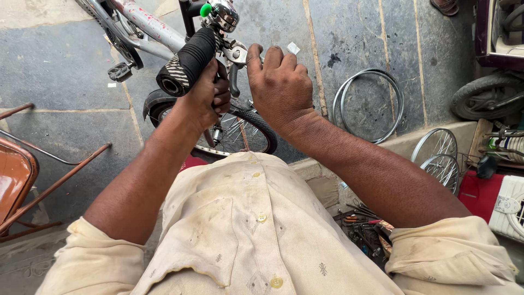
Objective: The person repairs a bicycle's front brake and handlebar area. They use pliers to grip and adjust the brake cable and caliper, manipulate the brake lever, reposition the bicycle, and repeatedly squeeze and test the brake assembly by hand.
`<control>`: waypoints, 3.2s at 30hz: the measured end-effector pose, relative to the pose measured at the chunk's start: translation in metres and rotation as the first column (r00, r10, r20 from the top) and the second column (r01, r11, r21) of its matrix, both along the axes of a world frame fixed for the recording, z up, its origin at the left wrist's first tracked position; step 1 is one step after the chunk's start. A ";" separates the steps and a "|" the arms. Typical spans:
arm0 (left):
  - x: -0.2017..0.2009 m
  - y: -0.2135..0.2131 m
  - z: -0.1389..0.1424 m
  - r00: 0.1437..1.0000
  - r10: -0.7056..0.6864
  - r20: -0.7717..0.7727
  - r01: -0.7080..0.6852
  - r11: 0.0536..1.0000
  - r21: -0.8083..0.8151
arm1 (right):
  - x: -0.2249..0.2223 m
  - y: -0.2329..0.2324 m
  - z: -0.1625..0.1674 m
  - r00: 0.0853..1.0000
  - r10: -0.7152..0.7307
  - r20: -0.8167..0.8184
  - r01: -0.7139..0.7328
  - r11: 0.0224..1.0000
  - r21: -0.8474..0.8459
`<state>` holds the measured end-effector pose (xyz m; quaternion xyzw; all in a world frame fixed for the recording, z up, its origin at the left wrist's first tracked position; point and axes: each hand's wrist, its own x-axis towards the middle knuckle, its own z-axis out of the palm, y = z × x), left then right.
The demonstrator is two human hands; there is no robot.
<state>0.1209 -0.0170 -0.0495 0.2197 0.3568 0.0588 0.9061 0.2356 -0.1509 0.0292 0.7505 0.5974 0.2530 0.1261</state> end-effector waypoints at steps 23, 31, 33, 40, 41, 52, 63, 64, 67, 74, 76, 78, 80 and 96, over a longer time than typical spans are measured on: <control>0.024 -0.031 -0.011 0.916 0.307 0.259 -0.402 0.692 0.599 | 0.014 -0.001 -0.007 0.972 -0.032 -0.233 0.065 0.988 0.139; 0.010 -0.045 0.005 0.927 0.330 0.177 -0.372 0.870 0.324 | 0.001 0.003 -0.009 0.982 -0.031 -0.186 0.055 0.991 0.121; 0.008 -0.045 0.005 0.928 0.352 0.119 -0.366 0.809 0.459 | 0.004 0.002 -0.009 0.978 -0.034 -0.205 0.060 0.991 0.122; 0.028 -0.029 -0.011 0.890 0.302 0.341 -0.454 0.538 0.710 | 0.010 0.000 -0.009 0.972 0.020 -0.235 0.022 0.984 0.177; 0.031 -0.028 -0.012 0.892 0.289 0.348 -0.453 0.546 0.705 | 0.011 0.001 -0.008 0.967 0.036 -0.252 0.014 0.981 0.194; 0.041 -0.035 -0.010 0.856 0.240 0.458 -0.512 0.515 0.687 | 0.009 0.002 -0.008 0.976 0.035 -0.213 0.001 0.986 0.169; 0.041 -0.032 -0.008 0.873 0.255 0.416 -0.486 0.516 0.705 | 0.017 0.010 0.000 0.998 0.037 -0.050 -0.032 0.995 0.098; 0.041 -0.032 -0.008 0.867 0.256 0.427 -0.494 0.544 0.678 | 0.020 0.011 0.000 0.998 0.039 -0.058 -0.034 0.996 0.078; 0.042 -0.031 -0.008 0.864 0.265 0.429 -0.499 0.576 0.648 | 0.024 0.013 0.001 0.996 0.081 -0.041 -0.078 0.994 0.072; 0.041 -0.027 -0.011 0.899 0.297 0.321 -0.435 0.525 0.732 | 0.033 0.018 0.002 0.991 0.134 -0.005 -0.134 0.991 -0.003; 0.041 -0.026 -0.012 0.896 0.307 0.320 -0.440 0.525 0.728 | 0.035 0.018 0.004 0.990 0.141 -0.007 -0.141 0.990 -0.014; 0.040 -0.026 -0.013 0.905 0.290 0.312 -0.424 0.545 0.723 | 0.036 0.017 0.005 0.992 0.127 -0.018 -0.128 0.991 -0.038; 0.038 -0.024 -0.013 0.917 0.255 0.306 -0.398 0.564 0.723 | 0.037 0.017 0.005 0.992 0.128 -0.019 -0.129 0.991 -0.043; 0.031 -0.018 -0.020 0.963 0.266 0.051 -0.271 0.943 0.193 | 0.048 0.016 -0.005 0.994 0.110 -0.018 -0.111 0.992 -0.054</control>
